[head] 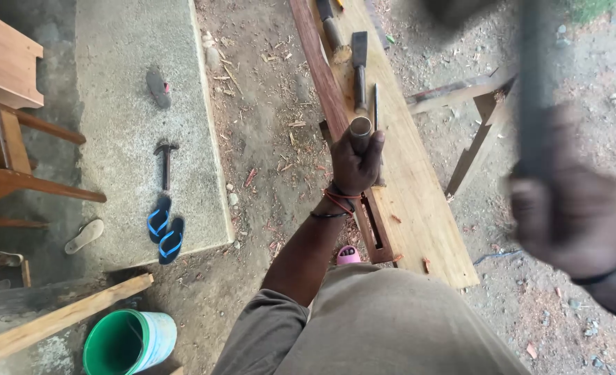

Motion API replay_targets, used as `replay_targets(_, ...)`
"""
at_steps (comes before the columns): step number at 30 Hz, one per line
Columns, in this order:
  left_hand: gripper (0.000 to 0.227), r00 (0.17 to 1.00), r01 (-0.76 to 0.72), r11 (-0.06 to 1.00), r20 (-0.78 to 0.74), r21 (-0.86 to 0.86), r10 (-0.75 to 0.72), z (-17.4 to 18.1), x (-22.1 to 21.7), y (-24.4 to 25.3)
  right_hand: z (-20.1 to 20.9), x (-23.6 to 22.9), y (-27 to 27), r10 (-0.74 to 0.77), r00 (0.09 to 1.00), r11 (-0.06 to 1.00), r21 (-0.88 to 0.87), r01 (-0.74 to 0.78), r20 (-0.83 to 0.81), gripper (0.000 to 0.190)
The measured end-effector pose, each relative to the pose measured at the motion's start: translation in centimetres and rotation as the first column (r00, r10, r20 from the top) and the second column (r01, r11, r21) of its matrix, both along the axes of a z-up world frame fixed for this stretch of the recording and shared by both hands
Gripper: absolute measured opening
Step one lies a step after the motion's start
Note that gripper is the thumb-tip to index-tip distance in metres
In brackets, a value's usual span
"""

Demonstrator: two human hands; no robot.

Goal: Chiseling a slot in a wooden beam using a hammer and chisel.

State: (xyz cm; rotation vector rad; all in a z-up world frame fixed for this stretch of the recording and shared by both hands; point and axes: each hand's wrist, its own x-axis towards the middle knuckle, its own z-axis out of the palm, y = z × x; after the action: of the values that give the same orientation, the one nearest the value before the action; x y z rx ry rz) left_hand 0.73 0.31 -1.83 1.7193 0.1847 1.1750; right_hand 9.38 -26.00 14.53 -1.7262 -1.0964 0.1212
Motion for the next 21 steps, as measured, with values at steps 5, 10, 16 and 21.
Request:
replay_targets(5,0.014,0.921,0.370,0.749,0.116,-0.549,-0.371,-5.3,1.1,0.2,1.6,-2.9,2.8,0.258,0.923,0.576,-0.813,0.089,0.284,0.069)
replay_targets(10,0.021,0.997,0.075,0.987,0.020,-0.145,-0.072,-1.0,0.8,0.1,2.2,-2.3,1.8,0.210,0.910,0.831,-0.556,0.027,0.357,0.072)
replay_targets(16,0.022,0.999,0.028,0.993,-0.033,-0.118,-0.032,0.3,0.0,-0.2,1.1,-1.7,1.7,-0.027,0.914,0.997,-0.056,0.054,0.404,0.058)
replay_targets(21,0.024,0.991,0.127,0.987,-0.034,-0.097,-0.131,-9.3,2.0,0.4,-0.4,-1.6,2.0,0.237,0.902,0.732,-0.677,0.079,0.362,0.034)
